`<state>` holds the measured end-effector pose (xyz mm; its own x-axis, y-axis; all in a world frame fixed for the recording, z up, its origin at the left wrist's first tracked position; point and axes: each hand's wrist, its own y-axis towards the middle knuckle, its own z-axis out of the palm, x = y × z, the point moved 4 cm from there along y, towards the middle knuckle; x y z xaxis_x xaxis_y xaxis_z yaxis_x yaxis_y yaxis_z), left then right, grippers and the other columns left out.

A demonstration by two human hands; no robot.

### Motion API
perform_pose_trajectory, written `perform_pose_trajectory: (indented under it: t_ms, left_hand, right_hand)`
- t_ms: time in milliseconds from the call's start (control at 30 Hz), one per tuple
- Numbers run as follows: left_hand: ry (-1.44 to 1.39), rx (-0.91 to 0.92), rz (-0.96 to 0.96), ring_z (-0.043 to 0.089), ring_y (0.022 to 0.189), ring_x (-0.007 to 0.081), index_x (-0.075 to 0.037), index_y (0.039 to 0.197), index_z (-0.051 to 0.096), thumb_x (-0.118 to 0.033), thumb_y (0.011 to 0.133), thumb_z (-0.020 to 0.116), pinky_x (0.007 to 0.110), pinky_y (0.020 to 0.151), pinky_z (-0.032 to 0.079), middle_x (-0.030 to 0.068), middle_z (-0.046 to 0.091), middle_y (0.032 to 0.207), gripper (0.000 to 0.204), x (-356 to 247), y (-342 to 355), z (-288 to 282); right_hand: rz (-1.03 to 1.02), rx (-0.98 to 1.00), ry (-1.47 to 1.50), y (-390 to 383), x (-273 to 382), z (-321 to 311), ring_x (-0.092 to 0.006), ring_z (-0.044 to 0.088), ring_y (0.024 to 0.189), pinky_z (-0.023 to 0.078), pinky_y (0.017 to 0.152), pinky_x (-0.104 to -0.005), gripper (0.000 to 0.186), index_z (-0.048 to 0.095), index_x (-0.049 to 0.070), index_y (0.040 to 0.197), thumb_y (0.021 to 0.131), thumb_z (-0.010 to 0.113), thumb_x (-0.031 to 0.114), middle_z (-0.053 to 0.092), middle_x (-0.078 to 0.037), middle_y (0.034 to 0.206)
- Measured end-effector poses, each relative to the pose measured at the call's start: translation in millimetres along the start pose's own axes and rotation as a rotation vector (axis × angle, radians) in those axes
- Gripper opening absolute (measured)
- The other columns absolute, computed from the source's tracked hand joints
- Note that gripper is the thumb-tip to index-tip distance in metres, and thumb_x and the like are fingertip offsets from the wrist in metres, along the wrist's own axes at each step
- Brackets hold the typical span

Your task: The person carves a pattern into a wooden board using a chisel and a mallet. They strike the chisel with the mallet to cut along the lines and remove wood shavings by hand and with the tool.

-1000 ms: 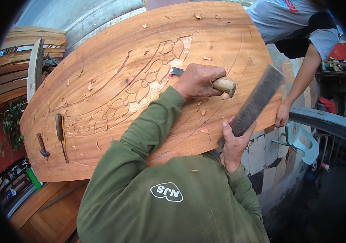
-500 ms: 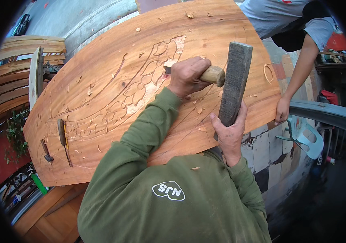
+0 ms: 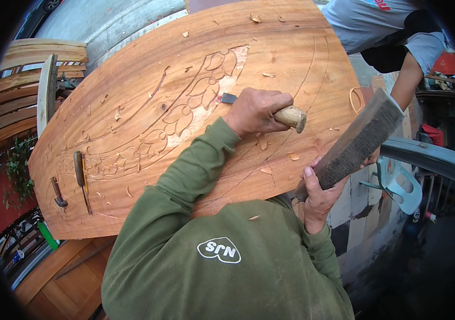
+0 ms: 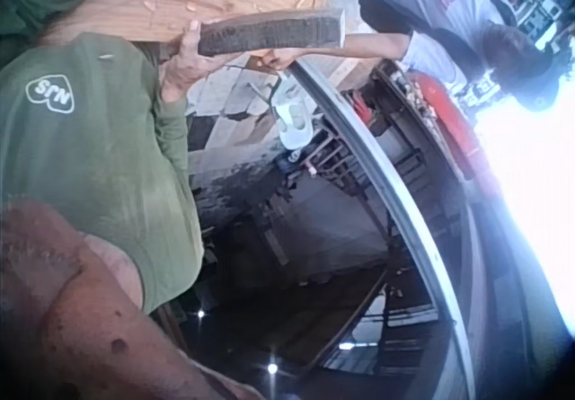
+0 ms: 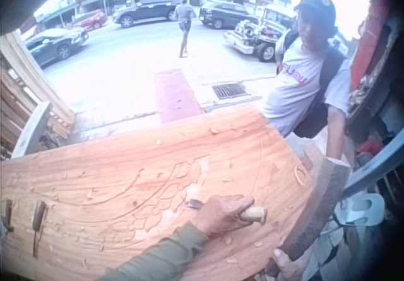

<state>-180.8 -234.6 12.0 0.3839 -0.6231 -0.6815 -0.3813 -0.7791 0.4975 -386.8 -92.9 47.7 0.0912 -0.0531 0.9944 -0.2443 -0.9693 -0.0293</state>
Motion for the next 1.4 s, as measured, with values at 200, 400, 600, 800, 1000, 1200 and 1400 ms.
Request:
perform_pose_trajectory:
  t_ms: [200, 400, 600, 800, 1000, 1200, 1400]
  left_hand:
    - [-0.001, 0.064, -0.025, 0.071, 0.073, 0.0309, -0.016, 0.092, 0.063, -0.037, 0.077, 0.087, 0.045, 0.059, 0.054, 0.0051, 0.067, 0.079, 0.036, 7, -1, 1]
    - [0.039, 0.099, -0.031, 0.071, 0.073, 0.0314, -0.015, 0.092, 0.063, -0.037, 0.076, 0.088, 0.046, 0.059, 0.054, 0.0055, 0.067, 0.079, 0.037, 10, -1, 8]
    - [0.021, 0.080, 0.003, 0.070, 0.071, 0.0289, -0.015, 0.088, 0.059, -0.033, 0.076, 0.088, 0.043, 0.057, 0.052, 0.0052, 0.064, 0.077, 0.036, 10, -4, 0]
    - [0.207, -0.069, 0.056, 0.069, 0.069, 0.0289, -0.015, 0.085, 0.060, -0.039, 0.076, 0.089, 0.044, 0.056, 0.052, 0.0054, 0.062, 0.074, 0.038, -4, -8, -23]
    - [0.079, 0.041, 0.034, 0.071, 0.071, 0.0297, -0.017, 0.094, 0.061, -0.040, 0.081, 0.088, 0.045, 0.057, 0.053, 0.0052, 0.064, 0.076, 0.038, 2, 14, 14]
    - [0.133, 0.027, -0.046, 0.073, 0.075, 0.0292, -0.017, 0.095, 0.062, -0.038, 0.082, 0.086, 0.045, 0.061, 0.056, 0.0056, 0.069, 0.080, 0.035, 29, 29, 20]
    - [0.126, -0.067, -0.071, 0.071, 0.072, 0.0290, -0.015, 0.092, 0.063, -0.034, 0.080, 0.087, 0.043, 0.060, 0.056, 0.0062, 0.070, 0.078, 0.033, 38, 33, 17]
  right_hand:
    - [0.087, 0.100, -0.275, -5, -31, 29, -0.0117, 0.057, 0.090, 0.051, 0.079, -0.0264, 0.079, 0.037, 0.000, 0.156, 0.090, 0.080, 0.006, 0.058, -0.005, 0.111]
    - [0.125, -0.041, -0.007, -7, -33, 9, -0.0116, 0.058, 0.091, 0.052, 0.079, -0.0277, 0.078, 0.037, 0.003, 0.157, 0.091, 0.079, 0.004, 0.058, -0.005, 0.111]
    - [0.232, 0.097, -0.116, -6, -26, 37, -0.0119, 0.058, 0.096, 0.051, 0.087, -0.0286, 0.077, 0.039, 0.000, 0.155, 0.090, 0.081, 0.004, 0.059, -0.005, 0.108]
    - [0.022, -0.027, -0.063, -5, -12, 0, -0.0151, 0.061, 0.096, 0.053, 0.087, -0.0308, 0.068, 0.044, 0.002, 0.148, 0.089, 0.078, 0.006, 0.060, -0.007, 0.109]
    - [0.062, -0.020, 0.015, 2, -9, -8, -0.0152, 0.064, 0.084, 0.057, 0.075, -0.0314, 0.059, 0.045, 0.003, 0.141, 0.092, 0.077, 0.007, 0.061, -0.008, 0.106]
    - [-0.064, 0.026, 0.005, 30, 10, -8, -0.0184, 0.065, 0.082, 0.058, 0.074, -0.0360, 0.043, 0.050, 0.002, 0.132, 0.096, 0.073, 0.009, 0.062, -0.009, 0.103]
    - [0.038, -0.067, 0.183, 62, 2, 0, -0.0166, 0.066, 0.080, 0.057, 0.070, -0.0347, 0.045, 0.048, 0.003, 0.135, 0.097, 0.072, 0.007, 0.062, -0.008, 0.101]
